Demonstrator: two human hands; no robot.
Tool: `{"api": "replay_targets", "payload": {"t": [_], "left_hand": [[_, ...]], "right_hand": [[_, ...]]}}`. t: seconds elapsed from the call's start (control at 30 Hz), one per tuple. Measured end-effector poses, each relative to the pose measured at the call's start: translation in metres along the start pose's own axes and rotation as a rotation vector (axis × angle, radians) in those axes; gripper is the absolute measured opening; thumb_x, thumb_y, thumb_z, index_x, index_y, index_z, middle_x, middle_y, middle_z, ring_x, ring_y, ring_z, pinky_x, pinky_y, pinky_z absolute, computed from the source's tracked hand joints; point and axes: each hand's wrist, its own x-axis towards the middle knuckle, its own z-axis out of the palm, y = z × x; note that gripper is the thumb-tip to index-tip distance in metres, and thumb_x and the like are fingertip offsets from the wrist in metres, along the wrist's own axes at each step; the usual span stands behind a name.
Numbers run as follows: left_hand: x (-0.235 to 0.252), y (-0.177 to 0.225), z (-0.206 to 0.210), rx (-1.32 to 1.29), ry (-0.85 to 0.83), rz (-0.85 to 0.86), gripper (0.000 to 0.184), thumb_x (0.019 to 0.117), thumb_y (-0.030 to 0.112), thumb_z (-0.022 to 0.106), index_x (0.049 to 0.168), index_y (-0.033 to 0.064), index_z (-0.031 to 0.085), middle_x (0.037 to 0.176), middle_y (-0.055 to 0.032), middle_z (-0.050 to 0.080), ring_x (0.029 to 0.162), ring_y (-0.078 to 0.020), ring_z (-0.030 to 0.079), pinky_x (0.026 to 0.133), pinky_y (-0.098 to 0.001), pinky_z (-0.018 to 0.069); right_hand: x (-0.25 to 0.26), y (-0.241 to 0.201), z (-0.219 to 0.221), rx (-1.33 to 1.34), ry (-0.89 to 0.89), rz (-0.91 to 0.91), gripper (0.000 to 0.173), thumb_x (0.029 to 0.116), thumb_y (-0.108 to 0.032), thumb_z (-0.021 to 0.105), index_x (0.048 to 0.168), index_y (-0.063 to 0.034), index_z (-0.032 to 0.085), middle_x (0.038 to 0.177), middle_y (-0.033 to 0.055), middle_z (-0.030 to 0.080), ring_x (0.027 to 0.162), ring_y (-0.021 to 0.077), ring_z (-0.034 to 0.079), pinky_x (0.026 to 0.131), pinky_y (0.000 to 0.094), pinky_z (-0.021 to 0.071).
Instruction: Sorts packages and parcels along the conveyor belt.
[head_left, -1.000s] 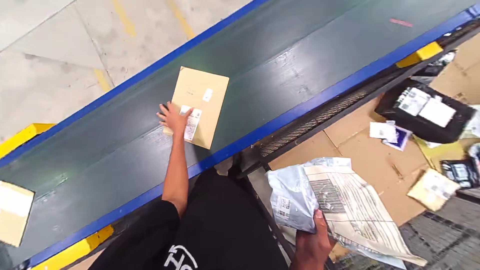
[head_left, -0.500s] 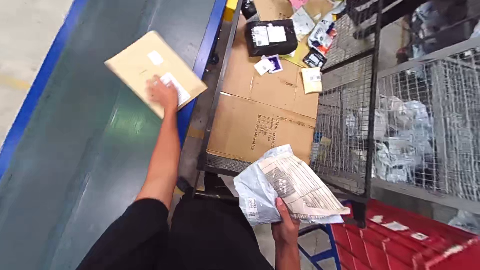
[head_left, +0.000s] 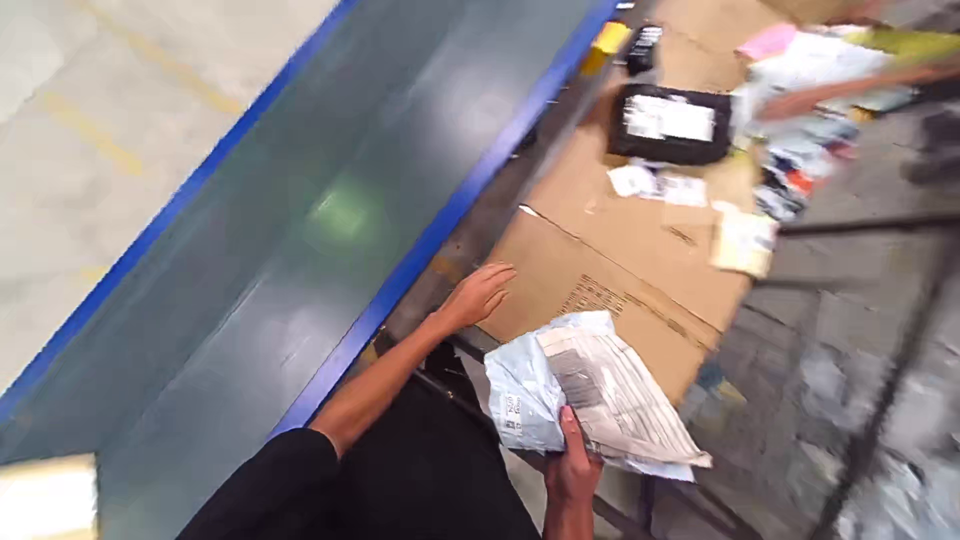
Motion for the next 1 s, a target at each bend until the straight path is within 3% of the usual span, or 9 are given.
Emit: {"api": "replay_targets", "payload": {"t": [0.17, 0.27, 0.37, 0.43, 0.6, 0.67, 0.77, 0.9, 1.0], "left_hand": [[-0.233, -0.065, -0.178, 0.528, 0.695, -0.642, 0.035, 0.1013, 0.018, 0.058, 0.13, -0.0004, 0.066, 0.138, -0.0171, 0.063, 0.137, -0.0292, 0.055, 0.118, -0.0449, 0.0422], [-0.367, -0.069, -0.269, 0.656, 1.031, -1.16, 0.057, 0.0996, 0.028, 0.061, 0.148, -0.0011, 0.049, 0.155, -0.0243, 0.044, 0.148, -0.038, 0.038, 0.122, -0.0524, 0.0332], [-0.479, -0.063, -0.313, 0.597, 1.321, -1.592, 0.076, 0.094, 0.045, 0.066, 0.156, 0.0084, 0.04, 0.165, -0.0253, 0.026, 0.148, -0.0491, 0.029, 0.115, -0.0681, 0.0284], [-0.545, -0.058, -0.322, 0.524, 1.338, -1.692, 0.082, 0.0909, 0.046, 0.07, 0.158, 0.01, 0.038, 0.166, -0.026, 0.021, 0.15, -0.0541, 0.02, 0.113, -0.0761, 0.0225], [-0.678, -0.055, -0.316, 0.372, 0.958, -1.799, 0.106, 0.0794, 0.063, 0.078, 0.16, 0.0116, 0.034, 0.168, -0.0249, 0.017, 0.152, -0.0551, 0.014, 0.112, -0.0819, 0.0171], [-0.686, -0.065, -0.309, 0.343, 0.872, -1.768, 0.11, 0.0754, 0.073, 0.076, 0.161, 0.0198, 0.032, 0.171, -0.019, 0.012, 0.154, -0.0516, 0.009, 0.111, -0.0819, 0.0169], [-0.65, -0.079, -0.3, 0.393, 0.855, -1.737, 0.112, 0.0729, 0.081, 0.07, 0.163, 0.0314, 0.027, 0.172, -0.0185, 0.004, 0.154, -0.0519, 0.0, 0.112, -0.0826, 0.0092], [-0.563, -0.093, -0.296, 0.5, 0.86, -1.602, 0.109, 0.0739, 0.084, 0.065, 0.162, 0.0292, 0.032, 0.168, -0.0294, 0.008, 0.151, -0.0587, 0.002, 0.111, -0.0836, 0.0055], [-0.461, -0.115, -0.284, 0.557, 0.75, -1.37, 0.11, 0.0762, 0.088, 0.056, 0.163, 0.0267, 0.029, 0.169, -0.0267, 0.006, 0.151, -0.0604, -0.001, 0.11, -0.0851, 0.0009]], "right_hand": [[0.005, 0.013, 0.024, -0.153, -0.268, 0.059, 0.025, 0.1006, -0.013, 0.056, 0.124, -0.0035, 0.057, 0.104, -0.0073, 0.074, 0.1, 0.0042, 0.07, 0.093, 0.0274, 0.0591], [0.017, 0.026, 0.042, -0.222, -0.423, 0.072, 0.031, 0.1006, -0.023, 0.059, 0.125, -0.0032, 0.058, 0.106, -0.0042, 0.073, 0.103, 0.0067, 0.07, 0.095, 0.0302, 0.0588], [0.003, 0.022, 0.081, -0.247, -0.566, 0.016, 0.03, 0.1019, -0.016, 0.056, 0.127, 0.0008, 0.054, 0.108, -0.0037, 0.071, 0.105, 0.0055, 0.069, 0.097, 0.0286, 0.0575], [-0.014, 0.02, 0.107, -0.271, -0.64, 0.008, 0.022, 0.1022, -0.012, 0.055, 0.121, 0.0009, 0.057, 0.103, -0.0051, 0.073, 0.101, 0.0041, 0.07, 0.095, 0.0268, 0.0583], [-0.051, 0.035, 0.134, -0.547, -0.807, 0.041, 0.029, 0.0976, -0.011, 0.062, 0.122, 0.0032, 0.055, 0.1, -0.0059, 0.072, 0.094, 0.0019, 0.071, 0.09, 0.0257, 0.0602], [-0.066, 0.036, 0.142, -0.551, -0.903, 0.024, 0.045, 0.0944, -0.004, 0.064, 0.134, 0.0063, 0.044, 0.108, -0.0046, 0.071, 0.1, 0.001, 0.069, 0.094, 0.0253, 0.0586], [-0.084, 0.04, 0.148, -0.53, -0.944, -0.004, 0.051, 0.0894, -0.002, 0.068, 0.134, 0.0028, 0.045, 0.109, -0.0075, 0.072, 0.1, 0.001, 0.07, 0.094, 0.0248, 0.0587], [-0.079, 0.045, 0.141, -0.451, -1.01, -0.056, 0.049, 0.0837, -0.018, 0.082, 0.125, -0.005, 0.059, 0.108, -0.0051, 0.074, 0.1, 0.0071, 0.071, 0.092, 0.0301, 0.0601], [-0.077, 0.031, 0.126, -0.437, -0.943, -0.116, 0.043, 0.0841, -0.018, 0.082, 0.121, -0.0058, 0.064, 0.107, -0.0031, 0.075, 0.1, 0.0081, 0.071, 0.094, 0.0326, 0.0599]]}}
